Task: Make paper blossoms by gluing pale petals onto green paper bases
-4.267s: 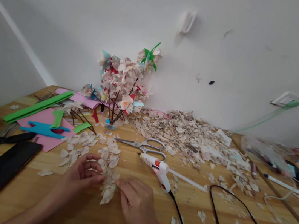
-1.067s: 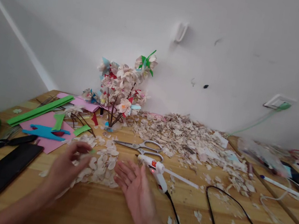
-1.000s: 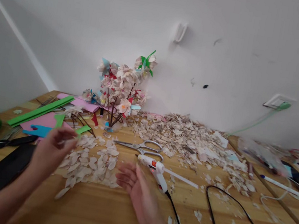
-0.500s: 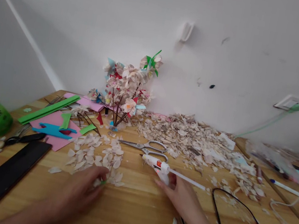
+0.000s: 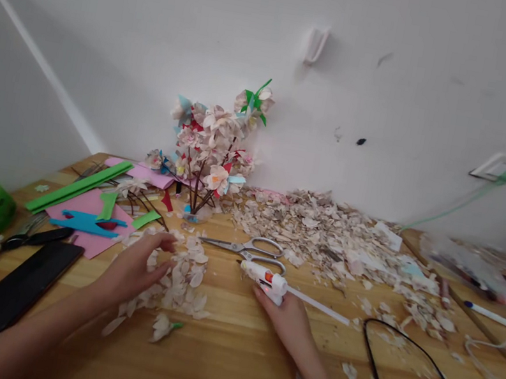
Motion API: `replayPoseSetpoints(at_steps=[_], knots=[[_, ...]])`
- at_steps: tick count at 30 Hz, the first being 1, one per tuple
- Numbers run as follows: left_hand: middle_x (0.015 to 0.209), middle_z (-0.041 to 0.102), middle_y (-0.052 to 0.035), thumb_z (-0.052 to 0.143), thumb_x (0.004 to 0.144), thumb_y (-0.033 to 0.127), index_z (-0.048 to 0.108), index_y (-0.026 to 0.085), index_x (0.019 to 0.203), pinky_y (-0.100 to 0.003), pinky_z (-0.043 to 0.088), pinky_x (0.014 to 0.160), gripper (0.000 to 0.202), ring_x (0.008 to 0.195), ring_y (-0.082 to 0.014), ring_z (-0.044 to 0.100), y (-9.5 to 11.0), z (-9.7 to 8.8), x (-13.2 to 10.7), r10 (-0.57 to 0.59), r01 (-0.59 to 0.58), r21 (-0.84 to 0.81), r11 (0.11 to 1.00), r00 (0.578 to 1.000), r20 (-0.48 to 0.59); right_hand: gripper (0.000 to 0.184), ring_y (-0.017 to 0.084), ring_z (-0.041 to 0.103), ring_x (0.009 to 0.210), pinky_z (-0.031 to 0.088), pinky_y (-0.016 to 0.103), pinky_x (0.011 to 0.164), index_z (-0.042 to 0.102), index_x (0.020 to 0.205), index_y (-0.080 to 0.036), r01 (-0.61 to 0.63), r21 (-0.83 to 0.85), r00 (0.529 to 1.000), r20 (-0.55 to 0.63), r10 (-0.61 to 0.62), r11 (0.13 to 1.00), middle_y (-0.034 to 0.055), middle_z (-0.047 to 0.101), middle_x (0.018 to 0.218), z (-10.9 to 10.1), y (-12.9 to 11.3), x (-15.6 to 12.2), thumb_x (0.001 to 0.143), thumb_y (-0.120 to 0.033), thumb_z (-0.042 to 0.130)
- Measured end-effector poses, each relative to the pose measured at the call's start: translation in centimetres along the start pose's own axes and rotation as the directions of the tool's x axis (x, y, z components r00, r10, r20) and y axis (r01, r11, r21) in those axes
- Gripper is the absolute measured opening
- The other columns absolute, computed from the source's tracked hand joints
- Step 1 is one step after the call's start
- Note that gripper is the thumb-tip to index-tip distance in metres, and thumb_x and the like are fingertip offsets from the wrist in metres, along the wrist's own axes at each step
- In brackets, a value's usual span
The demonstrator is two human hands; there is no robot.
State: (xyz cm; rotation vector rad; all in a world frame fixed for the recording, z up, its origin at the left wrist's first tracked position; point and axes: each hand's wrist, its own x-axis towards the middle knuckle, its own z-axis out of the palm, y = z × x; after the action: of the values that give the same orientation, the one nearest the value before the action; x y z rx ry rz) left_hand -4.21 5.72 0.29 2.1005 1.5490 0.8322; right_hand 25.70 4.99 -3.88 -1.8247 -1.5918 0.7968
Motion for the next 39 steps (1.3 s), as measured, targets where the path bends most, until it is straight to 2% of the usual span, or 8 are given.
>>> replayPoseSetpoints(at_steps=[7,14,18,23,26,30,36,39], knots=[[0.087,0.063,-0.002,0.054,0.06,0.004,0.052,0.021,0.098,-0.034,0.039,0.081,0.042,0.086,-0.0199,0.056,-2.4,2.2,2.8,-0.085,0.09,-0.125,0.988,0.995,0.045,0.04,0.031,0.063,0.092,0.048,0.038,0.079,0.069,0.089,-0.018,-0.042,0.098,0.999,-0.007,0.043,0.994,0.0075,0.072,0.094,0.5,0.1,-0.3,0.065,-0.048,0.06],[0.076,0.059,0.0003,0.055,0.069,0.023,0.046,0.019,0.106,-0.028,0.043,0.067,0.038,0.072,-0.0159,0.059,-2.1,1.4,2.8,-0.249,0.26,-0.436,0.862,0.965,0.082,0.035,0.03,0.064,0.091,0.048,0.038,0.079,0.07,0.086,-0.02,-0.021,0.222,0.998,-0.059,0.035,0.975,0.0048,0.073,0.091,1.0,-0.1,-0.9,0.064,-0.045,0.064],[0.079,0.06,-0.0017,0.06,0.067,0.026,0.043,0.015,0.114,-0.028,0.045,0.066,0.051,0.07,-0.0141,0.06,-1.0,0.3,2.2,-0.276,0.347,-0.587,0.731,0.938,0.21,0.031,0.029,0.064,0.088,0.048,0.037,0.076,0.07,0.084,-0.022,-0.014,0.302,0.993,-0.106,0.049,0.953,0.0038,0.073,0.089,0.6,-1.1,-1.0,0.061,-0.042,0.066],[0.089,0.062,-0.0045,0.071,0.06,0.021,0.044,0.017,0.115,-0.029,0.044,0.071,0.061,0.073,-0.0126,0.059,0.7,-0.3,0.7,-0.293,0.409,-0.741,0.533,0.91,0.292,0.032,0.02,0.06,0.057,0.042,0.027,0.049,0.069,0.081,-0.02,-0.099,0.423,0.992,-0.032,0.124,0.901,0.0022,0.07,0.064,0.3,-3.9,-1.5,0.06,-0.043,0.069],[0.091,0.061,-0.0029,0.074,0.057,0.018,0.045,0.019,0.113,-0.028,0.044,0.069,0.063,0.071,-0.0117,0.059,1.7,-0.4,0.1,-0.302,0.419,-0.792,0.445,0.902,0.308,0.035,0.014,0.053,0.048,0.037,0.023,0.044,0.07,0.079,-0.016,-0.121,0.606,0.991,0.031,0.128,0.787,0.0012,0.064,0.056,0.9,-5.9,-2.1,0.056,-0.043,0.074],[0.073,0.06,0.0037,0.074,0.057,0.013,0.046,0.021,0.111,-0.028,0.047,0.067,0.062,0.069,-0.0142,0.064,3.0,-0.1,-0.3,-0.296,0.449,-0.833,0.323,0.884,0.362,0.034,0.012,0.052,0.05,0.037,0.022,0.044,0.071,0.077,-0.015,-0.166,0.786,0.985,0.105,0.137,0.595,0.0035,0.068,0.065,2.1,-7.4,-2.7,0.052,-0.037,0.078],[0.081,0.066,-0.0015,0.066,0.067,0.008,0.05,0.019,0.104,-0.023,0.049,0.076,0.042,0.082,-0.0135,0.065,4.6,1.7,-0.6,-0.438,0.483,-0.872,-0.073,0.77,0.463,0.029,0.015,0.06,0.06,0.042,0.022,0.047,0.069,0.076,-0.017,-0.161,0.888,0.98,0.093,0.174,0.431,0.0029,0.069,0.072,3.2,-7.6,-3.0,0.053,-0.031,0.08],[0.086,0.066,-0.0017,0.062,0.071,0.005,0.054,0.02,0.1,-0.017,0.049,0.074,0.033,0.081,-0.009,0.064,5.5,2.7,-1.0,-0.484,0.462,-0.868,-0.185,0.725,0.489,0.027,0.019,0.063,0.071,0.045,0.024,0.052,0.067,0.073,-0.019,-0.144,0.917,0.977,0.074,0.198,0.371,0.0005,0.067,0.071,3.5,-8.2,-3.5,0.051,-0.028,0.08]])
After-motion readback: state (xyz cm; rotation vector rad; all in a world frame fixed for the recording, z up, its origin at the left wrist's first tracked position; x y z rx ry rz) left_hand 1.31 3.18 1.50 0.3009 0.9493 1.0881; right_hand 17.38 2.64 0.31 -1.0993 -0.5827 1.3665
